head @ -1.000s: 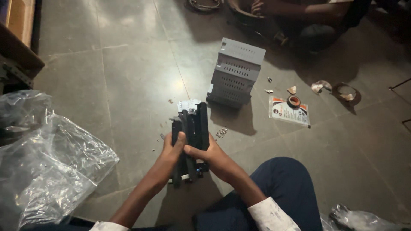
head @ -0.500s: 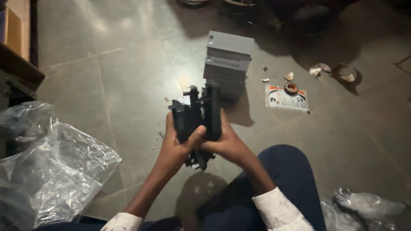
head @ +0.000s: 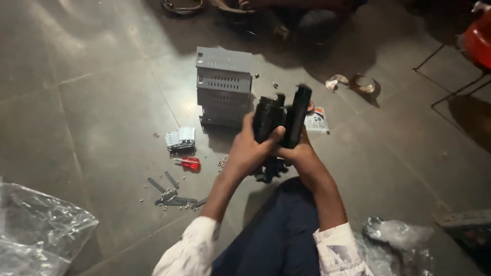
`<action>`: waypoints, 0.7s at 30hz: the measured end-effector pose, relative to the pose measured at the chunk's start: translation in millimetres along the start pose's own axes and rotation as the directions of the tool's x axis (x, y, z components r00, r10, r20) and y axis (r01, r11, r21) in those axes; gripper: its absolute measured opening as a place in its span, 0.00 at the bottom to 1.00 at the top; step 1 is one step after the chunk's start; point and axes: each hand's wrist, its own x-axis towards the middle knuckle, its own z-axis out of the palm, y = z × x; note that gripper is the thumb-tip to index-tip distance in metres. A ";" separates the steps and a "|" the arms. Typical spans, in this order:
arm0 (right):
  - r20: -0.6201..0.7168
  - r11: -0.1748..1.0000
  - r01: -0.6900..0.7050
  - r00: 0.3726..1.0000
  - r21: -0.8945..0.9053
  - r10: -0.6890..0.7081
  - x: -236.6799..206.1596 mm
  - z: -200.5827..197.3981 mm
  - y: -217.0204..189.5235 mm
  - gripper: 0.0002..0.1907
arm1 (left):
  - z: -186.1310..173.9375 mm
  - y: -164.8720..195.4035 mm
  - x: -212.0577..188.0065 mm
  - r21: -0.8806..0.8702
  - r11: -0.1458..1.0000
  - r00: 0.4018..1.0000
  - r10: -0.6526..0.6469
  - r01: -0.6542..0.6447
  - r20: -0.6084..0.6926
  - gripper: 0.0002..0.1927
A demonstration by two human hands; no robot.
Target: The person assembles a black metal hardware component using a red screwdriver, attaching parts and tightening screws. They then handle a white cable and a green cable, and gather small metal fasteners from the floor.
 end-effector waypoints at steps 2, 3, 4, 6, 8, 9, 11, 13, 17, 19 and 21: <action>-0.042 0.996 -0.086 0.995 0.021 0.087 24.5 -10.7 29.2 0.34 | 25.8 -28.3 27.2 0.035 0.986 0.986 -0.164 0.163 0.037 0.51; -0.029 0.988 -0.146 0.989 0.045 0.148 34.7 -16.4 45.7 0.31 | 35.2 -44.1 38.8 0.057 0.967 0.967 -0.250 0.247 0.054 0.53; -0.014 0.976 -0.208 0.978 0.067 0.209 45.3 -21.8 62.1 0.28 | 42.1 -59.4 50.9 0.032 0.966 0.966 -0.259 0.258 0.027 0.55; -0.061 0.953 -0.302 0.951 0.000 0.302 68.8 -28.9 91.4 0.27 | 59.2 -83.2 70.3 -0.017 0.963 0.963 -0.270 0.270 -0.009 0.60; -0.169 0.923 -0.383 0.913 -0.039 0.372 77.1 -38.8 113.7 0.28 | 72.1 -99.2 81.9 0.021 0.938 0.938 -0.346 0.347 -0.020 0.60; -0.233 0.913 -0.405 0.894 -0.050 0.383 81.2 -39.2 120.3 0.30 | 73.2 -103.5 85.1 0.038 0.923 0.924 -0.381 0.383 -0.040 0.60; -0.312 0.901 -0.429 0.867 -0.070 0.389 89.1 -33.8 128.6 0.34 | 75.9 -102.3 86.8 0.082 0.945 0.941 -0.301 0.316 -0.152 0.57; -0.370 0.890 -0.446 0.846 -0.096 0.385 87.1 -30.6 130.2 0.40 | 76.1 -101.7 83.4 0.068 0.959 0.945 -0.258 0.276 -0.201 0.55; -0.394 0.904 -0.390 0.869 -0.177 0.299 76.6 -22.6 125.9 0.44 | 70.1 -88.7 64.5 0.014 0.964 0.926 -0.252 0.266 -0.281 0.45; -0.409 0.883 -0.447 0.839 -0.143 0.358 71.5 -21.3 121.3 0.44 | 67.0 -80.4 56.6 0.055 0.968 0.927 -0.219 0.246 -0.304 0.42; -0.491 0.835 -0.477 0.816 -0.273 0.306 68.1 -16.3 116.2 0.48 | 61.2 -75.0 43.8 0.112 0.969 0.945 -0.183 0.220 -0.270 0.40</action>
